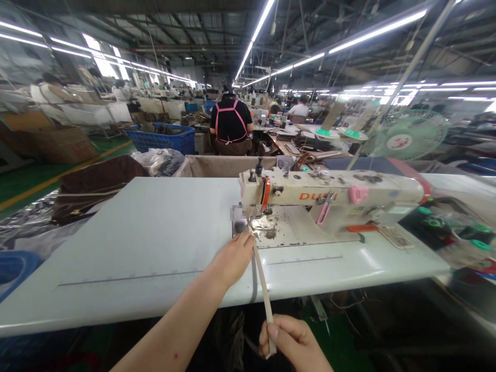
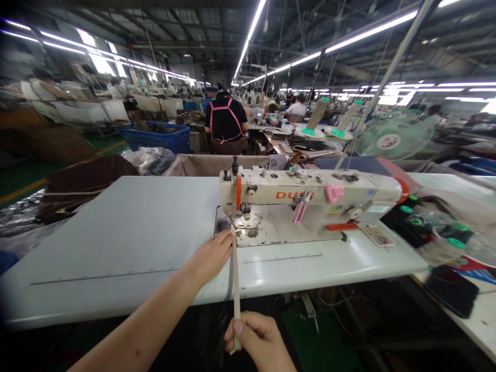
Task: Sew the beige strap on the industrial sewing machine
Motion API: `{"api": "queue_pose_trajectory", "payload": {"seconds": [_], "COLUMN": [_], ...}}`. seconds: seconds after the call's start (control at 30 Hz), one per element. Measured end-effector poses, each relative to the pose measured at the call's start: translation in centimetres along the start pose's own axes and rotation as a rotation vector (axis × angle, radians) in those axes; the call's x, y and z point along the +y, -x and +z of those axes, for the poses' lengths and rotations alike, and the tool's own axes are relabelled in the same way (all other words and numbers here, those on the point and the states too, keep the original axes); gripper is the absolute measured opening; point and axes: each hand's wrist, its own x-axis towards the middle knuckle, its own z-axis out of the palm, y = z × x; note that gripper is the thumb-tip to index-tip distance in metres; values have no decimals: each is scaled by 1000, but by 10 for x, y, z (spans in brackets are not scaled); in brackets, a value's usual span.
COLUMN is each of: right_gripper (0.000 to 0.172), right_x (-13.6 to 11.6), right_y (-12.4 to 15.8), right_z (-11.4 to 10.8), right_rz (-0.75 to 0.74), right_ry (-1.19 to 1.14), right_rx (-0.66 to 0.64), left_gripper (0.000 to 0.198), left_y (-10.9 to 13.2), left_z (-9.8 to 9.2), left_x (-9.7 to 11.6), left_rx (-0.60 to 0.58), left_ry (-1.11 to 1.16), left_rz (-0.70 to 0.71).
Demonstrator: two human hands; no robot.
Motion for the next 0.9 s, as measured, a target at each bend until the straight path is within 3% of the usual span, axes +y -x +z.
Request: {"api": "queue_pose_trajectory", "payload": {"seconds": [0.13,0.27,0.4,0.53,0.7,0.9], "right_gripper": [43,33,39,51,51,53], "right_x": [-3,1,4,-3,-12,-4], "right_y": [-1,-8,-15,-16,-14,-8], "right_z": [-3,-6,-3,5,6,0], "right_rz": [-120,-179,-105,22,7,-8], "right_ry": [143,235,112,-56,-22,-28], "right_rx": [-19,71,139,117,99,26], "left_gripper": [22,20,19,20,20,19], "left_y": [0,0,0,0,0,0], "left_z": [1,3,3,1,-1,0], "left_x": [0,-2,-2,0,0,-1], "left_rx": [0,3,9,-3,17,32], "left_ry": [-39,-51,-38,-59,-18,-19], "left_rz": [30,29,34,45,4,19]}}
